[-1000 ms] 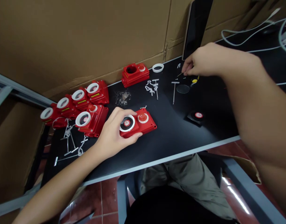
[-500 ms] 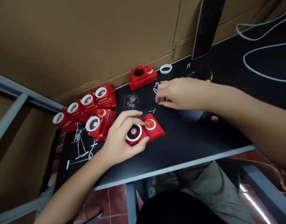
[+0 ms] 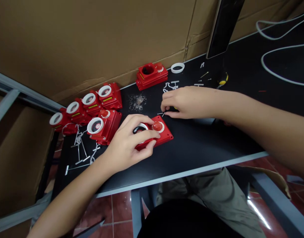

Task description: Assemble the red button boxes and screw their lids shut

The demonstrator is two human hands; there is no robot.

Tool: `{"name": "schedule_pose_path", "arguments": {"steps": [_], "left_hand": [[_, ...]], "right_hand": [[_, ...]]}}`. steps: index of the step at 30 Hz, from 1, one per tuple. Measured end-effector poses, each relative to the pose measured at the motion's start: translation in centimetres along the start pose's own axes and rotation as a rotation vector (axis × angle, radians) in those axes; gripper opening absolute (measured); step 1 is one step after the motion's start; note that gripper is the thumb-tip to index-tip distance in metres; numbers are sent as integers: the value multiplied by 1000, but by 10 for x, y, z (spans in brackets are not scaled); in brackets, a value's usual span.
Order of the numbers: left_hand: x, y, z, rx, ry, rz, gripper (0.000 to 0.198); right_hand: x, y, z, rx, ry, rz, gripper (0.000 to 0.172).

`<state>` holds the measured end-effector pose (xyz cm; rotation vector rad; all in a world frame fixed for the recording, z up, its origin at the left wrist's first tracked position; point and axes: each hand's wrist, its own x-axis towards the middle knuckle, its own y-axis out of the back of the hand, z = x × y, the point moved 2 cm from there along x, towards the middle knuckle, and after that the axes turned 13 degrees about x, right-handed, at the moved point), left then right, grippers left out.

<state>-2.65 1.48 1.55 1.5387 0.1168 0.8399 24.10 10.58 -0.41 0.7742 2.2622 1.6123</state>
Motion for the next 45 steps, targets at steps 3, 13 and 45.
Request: {"name": "schedule_pose_path", "arguments": {"steps": [3,13,45], "left_hand": [[0,0,-2,9,-25,16,19],[-2,2,-7,85,-67,-4,23],[-4,-2,-11,233,-48,-4,21]], "right_hand": [[2,1,-4,28,-10,2,17],[-9,28,-16,198,33,184,16],[-13,16,-44,329,417,228,16]]}}
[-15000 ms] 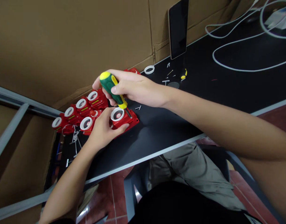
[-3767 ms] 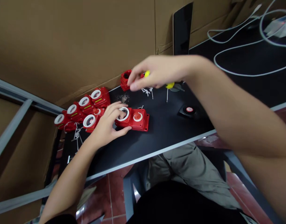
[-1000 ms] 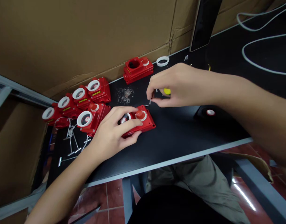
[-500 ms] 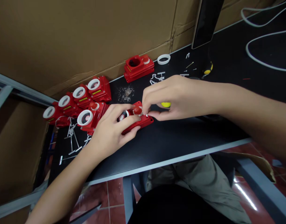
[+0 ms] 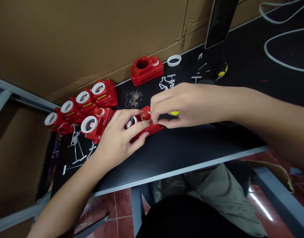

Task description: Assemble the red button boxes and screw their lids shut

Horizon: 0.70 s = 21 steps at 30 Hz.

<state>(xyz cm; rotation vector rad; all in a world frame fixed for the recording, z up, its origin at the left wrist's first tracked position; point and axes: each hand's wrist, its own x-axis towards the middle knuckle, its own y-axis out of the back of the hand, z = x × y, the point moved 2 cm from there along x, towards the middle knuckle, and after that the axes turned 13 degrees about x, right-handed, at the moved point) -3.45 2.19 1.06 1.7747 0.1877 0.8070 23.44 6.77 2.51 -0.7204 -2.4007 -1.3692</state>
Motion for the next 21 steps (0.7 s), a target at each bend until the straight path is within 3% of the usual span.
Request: {"name": "schedule_pose_path", "arguments": {"steps": [7,9,12,15,16,19,21], "left_hand": [[0,1,1,-4,1,12,21],[0,1,1,2,-5,16,21],[1,1,1,-5,-13,19,20],[1,1,2,-25,-10,31,18],[1,0,2,-25,-9,37,18],[1,-1,4,14,-13,50,16],[2,-3,5,49,-18,45,14]], "right_hand": [[-1,7,-4,75,-10,-11,17],[1,14,-9,104,-21,74,14],[13,28,-20,236,-83,347,32],[36,39,-34,551,-162,629,45],[46,42,-40,668,-124,684,48],[74,46,-55,836,-107,703,62],[86,45,-59,896,-91,680,62]]}}
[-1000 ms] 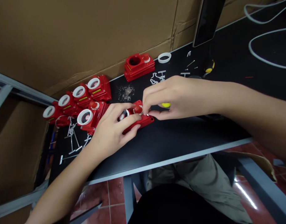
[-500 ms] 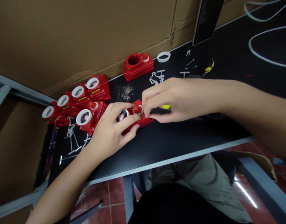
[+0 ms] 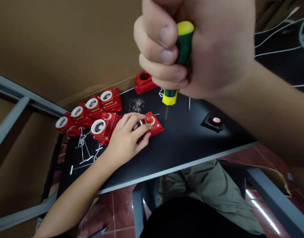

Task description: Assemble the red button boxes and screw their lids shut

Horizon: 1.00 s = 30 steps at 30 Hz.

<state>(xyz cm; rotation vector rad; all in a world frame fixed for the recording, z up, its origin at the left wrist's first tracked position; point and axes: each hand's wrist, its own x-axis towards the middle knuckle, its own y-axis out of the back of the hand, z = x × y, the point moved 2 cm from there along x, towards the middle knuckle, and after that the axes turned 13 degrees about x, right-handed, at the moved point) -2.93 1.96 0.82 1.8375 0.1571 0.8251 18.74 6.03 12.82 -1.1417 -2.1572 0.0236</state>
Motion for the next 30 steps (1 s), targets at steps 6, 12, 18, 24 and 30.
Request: {"name": "schedule_pose_path", "arguments": {"steps": [6,12,18,24,30], "left_hand": [[0,0,3,23,21,-19,16],[1,0,3,20,16,-15,16],[1,0,4,28,10,-4,14],[1,0,4,50,9,-19,12],[1,-1,4,45,22,-36,16]], "right_hand": [[-4,0,29,187,55,-47,55],[-10,11,46,233,32,-9,68],[-10,12,46,219,42,-28,55],[-19,3,28,94,25,-1,56],[-20,-1,26,142,17,-19,57]]}}
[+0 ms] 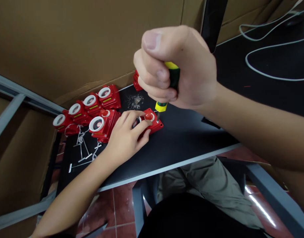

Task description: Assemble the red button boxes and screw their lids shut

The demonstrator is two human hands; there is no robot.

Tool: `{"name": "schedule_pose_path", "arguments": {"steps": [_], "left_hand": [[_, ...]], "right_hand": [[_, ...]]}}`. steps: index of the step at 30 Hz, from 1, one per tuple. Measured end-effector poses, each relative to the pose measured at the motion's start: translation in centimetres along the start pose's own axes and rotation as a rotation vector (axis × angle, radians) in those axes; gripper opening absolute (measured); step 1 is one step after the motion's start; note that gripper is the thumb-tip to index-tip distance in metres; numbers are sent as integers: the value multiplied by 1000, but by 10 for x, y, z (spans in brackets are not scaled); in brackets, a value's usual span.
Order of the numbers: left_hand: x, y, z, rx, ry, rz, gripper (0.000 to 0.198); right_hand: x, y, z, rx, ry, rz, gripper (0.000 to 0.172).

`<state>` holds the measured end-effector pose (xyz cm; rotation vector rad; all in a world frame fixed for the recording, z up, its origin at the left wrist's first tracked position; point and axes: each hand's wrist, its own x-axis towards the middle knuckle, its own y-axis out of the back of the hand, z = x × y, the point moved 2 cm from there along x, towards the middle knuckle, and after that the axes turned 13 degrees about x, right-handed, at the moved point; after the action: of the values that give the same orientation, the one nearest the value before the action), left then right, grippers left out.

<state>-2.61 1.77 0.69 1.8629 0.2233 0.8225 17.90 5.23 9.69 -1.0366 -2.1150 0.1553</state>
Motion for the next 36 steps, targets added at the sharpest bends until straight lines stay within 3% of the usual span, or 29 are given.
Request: {"name": "schedule_pose_path", "arguments": {"steps": [5,9,14,20,28,36], "left_hand": [[0,0,0,4,-6,5,16],[0,0,1,0,-8,10,16],[0,1,2,-8,17,-5,14],[-1,1,4,13,16,8,14],[-2,4,5,11,17,77,17],[-3,2,4,3,37,75,25]], "right_hand": [[0,7,3,-20,-84,36,61],[0,6,7,36,12,-41,59],[-3,-11,11,-147,-29,151,64],[-11,-19,2,-259,26,24,78],[-7,17,11,-21,-83,-96,58],[-5,26,21,107,-217,-109,44]]}}
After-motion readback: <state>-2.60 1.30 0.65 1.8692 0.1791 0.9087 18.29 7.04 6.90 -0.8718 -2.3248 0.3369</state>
